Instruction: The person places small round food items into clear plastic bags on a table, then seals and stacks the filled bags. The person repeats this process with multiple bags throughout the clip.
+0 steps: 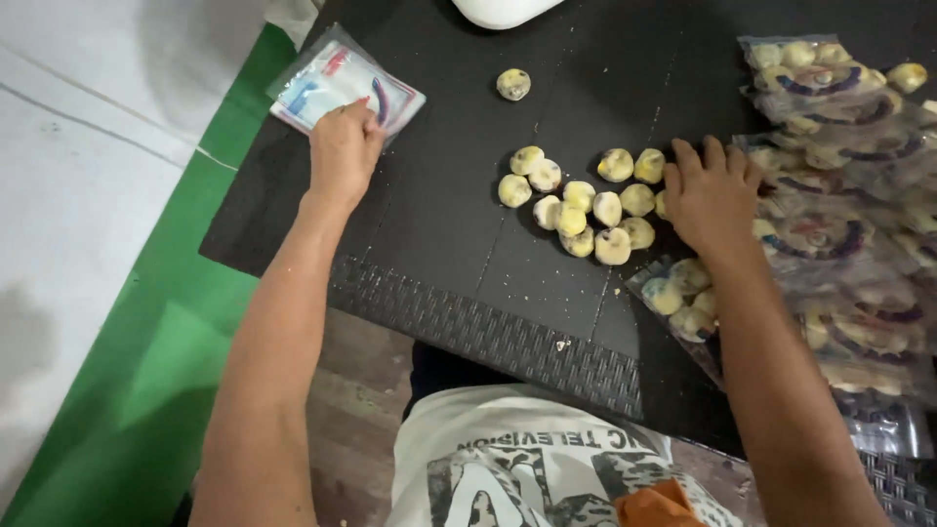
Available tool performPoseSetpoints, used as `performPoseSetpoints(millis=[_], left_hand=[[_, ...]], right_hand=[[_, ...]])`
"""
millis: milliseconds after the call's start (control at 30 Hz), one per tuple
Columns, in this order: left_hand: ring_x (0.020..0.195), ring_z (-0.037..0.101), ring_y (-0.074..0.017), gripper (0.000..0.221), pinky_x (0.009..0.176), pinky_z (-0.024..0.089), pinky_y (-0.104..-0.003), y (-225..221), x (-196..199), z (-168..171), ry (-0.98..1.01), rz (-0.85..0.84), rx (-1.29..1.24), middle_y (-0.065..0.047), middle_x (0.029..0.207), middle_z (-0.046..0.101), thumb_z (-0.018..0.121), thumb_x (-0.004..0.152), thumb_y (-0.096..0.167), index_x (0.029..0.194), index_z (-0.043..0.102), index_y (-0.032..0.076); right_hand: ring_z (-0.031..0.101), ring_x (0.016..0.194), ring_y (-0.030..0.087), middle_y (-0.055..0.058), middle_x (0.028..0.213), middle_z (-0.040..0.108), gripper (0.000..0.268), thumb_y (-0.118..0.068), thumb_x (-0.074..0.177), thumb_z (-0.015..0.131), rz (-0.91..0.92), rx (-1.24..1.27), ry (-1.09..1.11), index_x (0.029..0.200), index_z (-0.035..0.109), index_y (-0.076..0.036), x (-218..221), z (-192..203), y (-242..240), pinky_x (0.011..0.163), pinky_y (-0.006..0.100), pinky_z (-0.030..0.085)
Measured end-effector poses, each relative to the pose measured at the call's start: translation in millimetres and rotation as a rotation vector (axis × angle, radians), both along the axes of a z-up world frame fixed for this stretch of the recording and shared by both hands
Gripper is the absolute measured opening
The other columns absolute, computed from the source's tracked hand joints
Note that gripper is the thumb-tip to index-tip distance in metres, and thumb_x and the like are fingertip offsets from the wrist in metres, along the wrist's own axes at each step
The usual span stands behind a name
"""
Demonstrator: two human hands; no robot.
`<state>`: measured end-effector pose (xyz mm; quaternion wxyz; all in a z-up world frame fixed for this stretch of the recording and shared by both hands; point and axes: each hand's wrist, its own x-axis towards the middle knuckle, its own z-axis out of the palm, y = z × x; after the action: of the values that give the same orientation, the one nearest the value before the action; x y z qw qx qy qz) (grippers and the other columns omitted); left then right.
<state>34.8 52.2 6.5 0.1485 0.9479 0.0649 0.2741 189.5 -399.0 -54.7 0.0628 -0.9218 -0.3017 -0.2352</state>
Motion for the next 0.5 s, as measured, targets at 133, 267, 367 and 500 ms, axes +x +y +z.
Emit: performPoseSetpoints(millis=[133,267,367,500], left_hand=[[0.075,0.067,-0.0395,0.018,0.065,0.053,-0.044,-4,1,-14,0.047,0.051,-0.174,-0.021,0.072,0.063,0.073,0.081,-0.003,0.074,0.057,0.003],[0.074,0.068,-0.0354,0.011,0.066,0.053,-0.041,-11,-7,0,0.054,0.042,-0.285,-0.010,0.070,0.067,0.074,0.085,0.003,0.084,0.064,0.009],[0.072,0.066,-0.0369,0.011,0.065,0.050,-0.045,-33,-17,14,-0.015,0.035,-0.244,-0.011,0.068,0.066,0.074,0.085,0.005,0.083,0.064,0.008],[0.071,0.063,-0.0298,0.015,0.064,0.050,-0.039,-106,-33,20,-0.194,0.002,-0.133,-0.009,0.067,0.060,0.066,0.094,0.014,0.082,0.059,0.011]], right_hand=[[0.051,0.122,0.048,0.024,0.131,0.060,0.040,-0.037,0.114,0.046,-0.016,0.007,0.025,0.137,0.066,-0.012,1,-1,1,0.094,0.061,0.033],[0.049,0.123,0.048,0.024,0.132,0.058,0.040,-0.036,0.112,0.047,-0.044,-0.051,0.170,0.137,0.064,-0.010,2,11,3,0.095,0.061,0.033],[0.049,0.119,0.047,0.021,0.127,0.059,0.039,-0.031,0.099,0.059,-0.065,-0.051,0.110,0.133,0.066,-0.011,-21,46,21,0.092,0.060,0.034],[0.061,0.098,0.045,0.016,0.099,0.066,0.029,-0.029,0.095,0.056,-0.069,0.175,0.399,0.119,0.068,-0.018,-90,81,95,0.086,0.058,0.042]])
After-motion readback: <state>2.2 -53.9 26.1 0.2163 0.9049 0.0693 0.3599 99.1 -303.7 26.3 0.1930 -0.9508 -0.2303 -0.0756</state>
